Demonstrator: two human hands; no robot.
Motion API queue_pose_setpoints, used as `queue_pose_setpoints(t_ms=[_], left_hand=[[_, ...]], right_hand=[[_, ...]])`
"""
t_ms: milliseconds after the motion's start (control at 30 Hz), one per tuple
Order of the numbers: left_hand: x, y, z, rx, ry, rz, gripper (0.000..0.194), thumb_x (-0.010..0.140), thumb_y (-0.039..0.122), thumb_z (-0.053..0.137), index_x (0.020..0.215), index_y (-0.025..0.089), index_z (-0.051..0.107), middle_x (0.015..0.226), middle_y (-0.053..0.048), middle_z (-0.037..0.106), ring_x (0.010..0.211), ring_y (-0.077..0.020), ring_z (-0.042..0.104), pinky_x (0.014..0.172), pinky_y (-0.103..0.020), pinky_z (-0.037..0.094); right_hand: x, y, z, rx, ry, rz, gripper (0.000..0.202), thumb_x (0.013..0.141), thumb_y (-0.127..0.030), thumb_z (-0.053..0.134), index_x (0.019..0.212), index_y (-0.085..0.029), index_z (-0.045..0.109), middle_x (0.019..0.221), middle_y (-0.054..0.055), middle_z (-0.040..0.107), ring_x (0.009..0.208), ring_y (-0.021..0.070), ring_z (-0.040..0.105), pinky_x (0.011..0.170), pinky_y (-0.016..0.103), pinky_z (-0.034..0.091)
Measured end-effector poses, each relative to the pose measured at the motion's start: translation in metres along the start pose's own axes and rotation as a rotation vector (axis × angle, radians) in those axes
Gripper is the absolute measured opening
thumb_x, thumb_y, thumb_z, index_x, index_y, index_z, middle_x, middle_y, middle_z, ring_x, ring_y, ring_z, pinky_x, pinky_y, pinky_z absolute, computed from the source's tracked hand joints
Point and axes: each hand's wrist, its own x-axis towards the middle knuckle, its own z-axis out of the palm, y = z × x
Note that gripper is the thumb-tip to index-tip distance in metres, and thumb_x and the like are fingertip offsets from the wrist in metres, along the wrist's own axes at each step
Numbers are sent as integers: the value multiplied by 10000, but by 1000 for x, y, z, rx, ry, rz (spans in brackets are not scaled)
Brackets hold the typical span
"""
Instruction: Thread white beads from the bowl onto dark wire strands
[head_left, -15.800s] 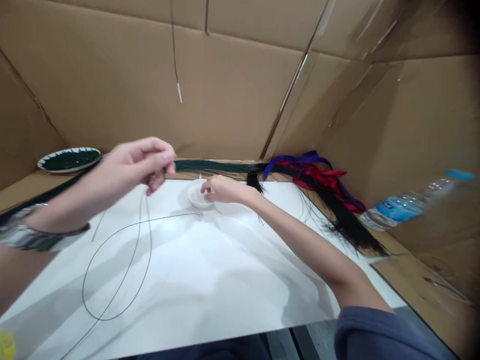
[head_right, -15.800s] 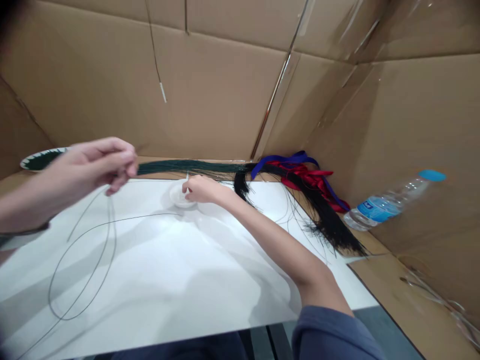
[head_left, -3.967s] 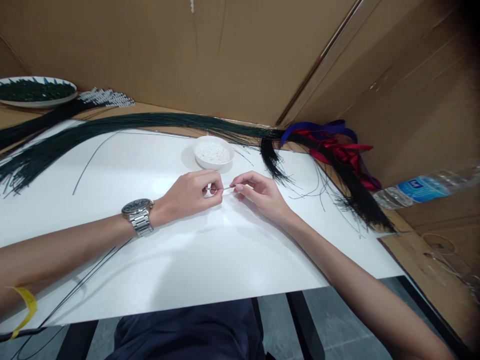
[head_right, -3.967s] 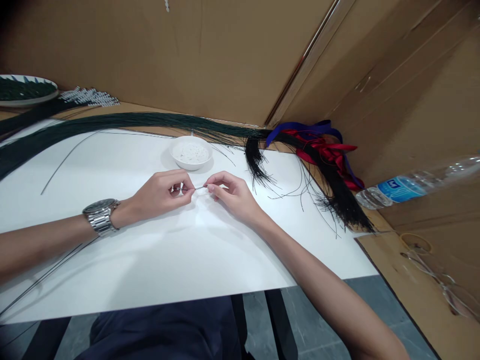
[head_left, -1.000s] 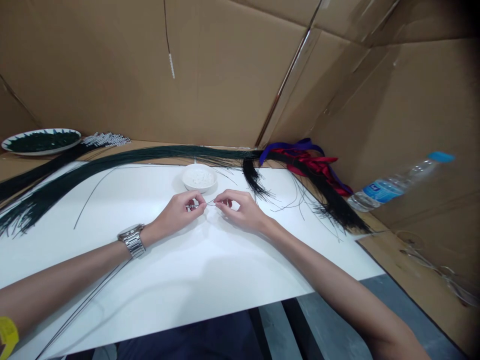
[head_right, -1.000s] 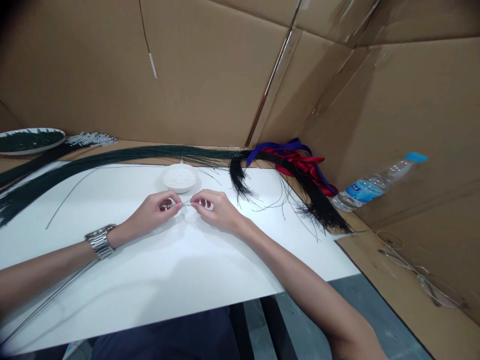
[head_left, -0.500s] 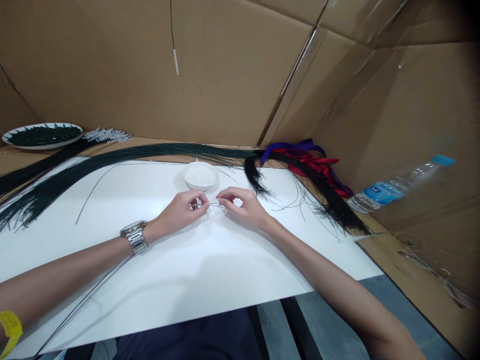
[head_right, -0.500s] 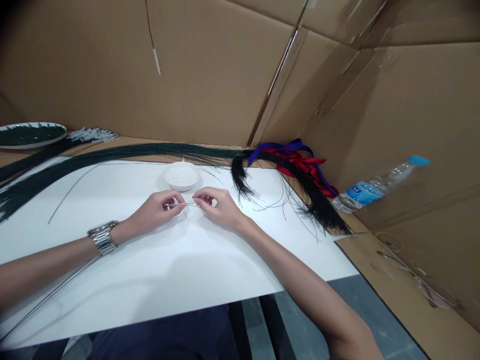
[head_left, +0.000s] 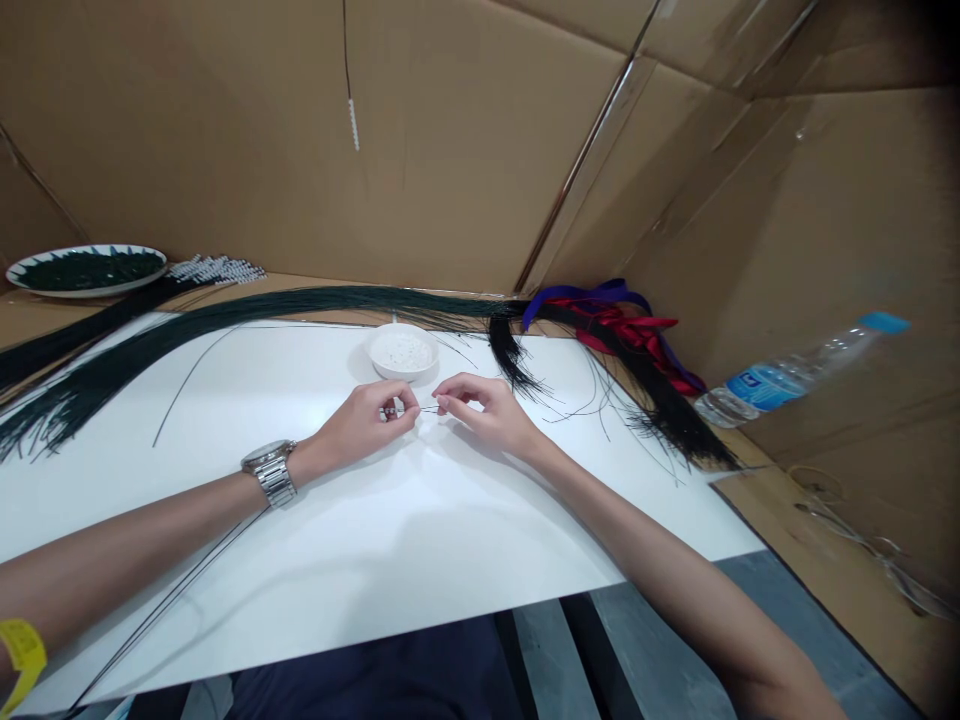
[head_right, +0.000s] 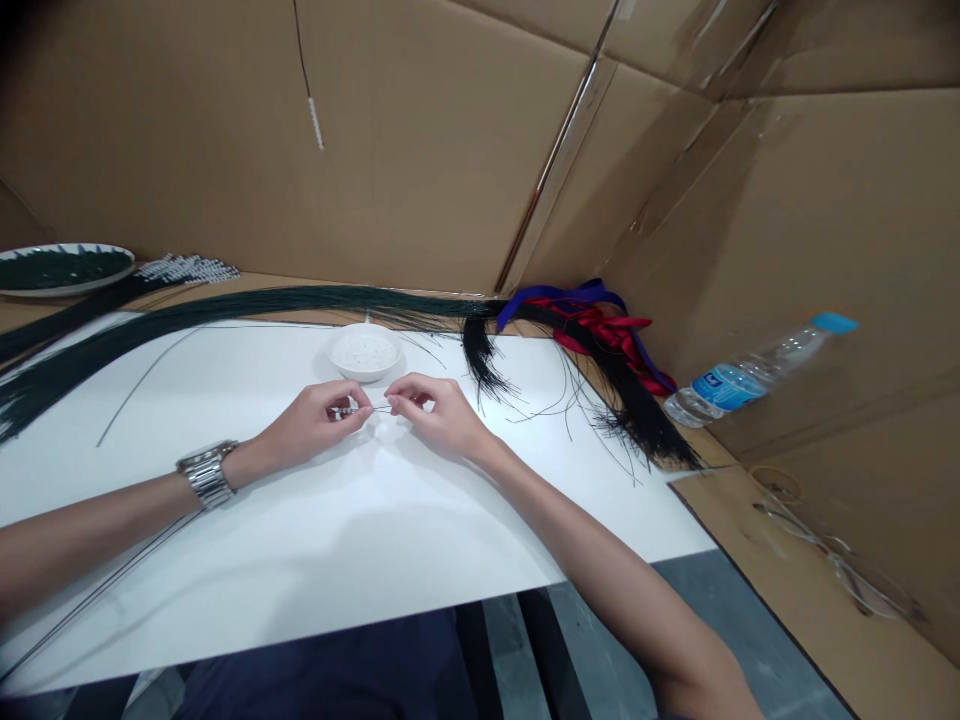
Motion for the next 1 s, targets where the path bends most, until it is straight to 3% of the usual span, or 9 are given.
queue_pose_setpoints(t_ms=[200,333,533,667,833,1000], left_hand=[[-1,0,1,44,-17,14,128,888,261,562,810,184,630,719,29,628,619,-106,521,575,-226,384],[-1,-2,1,32,2,20,126,883,256,567,807,181,634,757,19,654,628,-107,534,587,-226,407],[1,-2,1,20,74,10,131,884,247,575,797,177,644,757,18,666,625,-99,526,600,-217,422],[1,-1,0,14,102,-3,134,879,254,578,788,173,634,762,15,667,618,-97,516,603,-222,420],[1,-3,2,23,118,-6,124,869,255,581,794,172,634,778,11,673,624,-101,521,604,-229,415],[1,-3,2,41,122,-30,129,874,265,579,803,180,646,786,11,678,635,-107,529,611,-236,417]], right_hand=[[0,-11,0,69,34,-24,112,886,-256,610,903,-183,693,878,45,724,826,169,669,735,291,497],[-1,-7,-4,164,66,-6,59,838,-223,603,853,-183,644,737,7,646,708,141,602,682,281,467],[-5,18,-8,311,56,225,62,766,-235,625,765,-173,621,643,-23,569,571,107,480,558,252,386],[-4,30,-4,437,17,245,63,748,-220,651,781,-173,628,609,-32,578,544,99,453,550,248,379],[-3,28,-4,638,8,324,68,728,-187,667,789,-165,647,602,-24,587,521,96,458,514,242,367],[-3,21,-12,695,-69,456,101,718,-166,691,814,-136,694,689,27,666,526,107,526,521,259,438]])
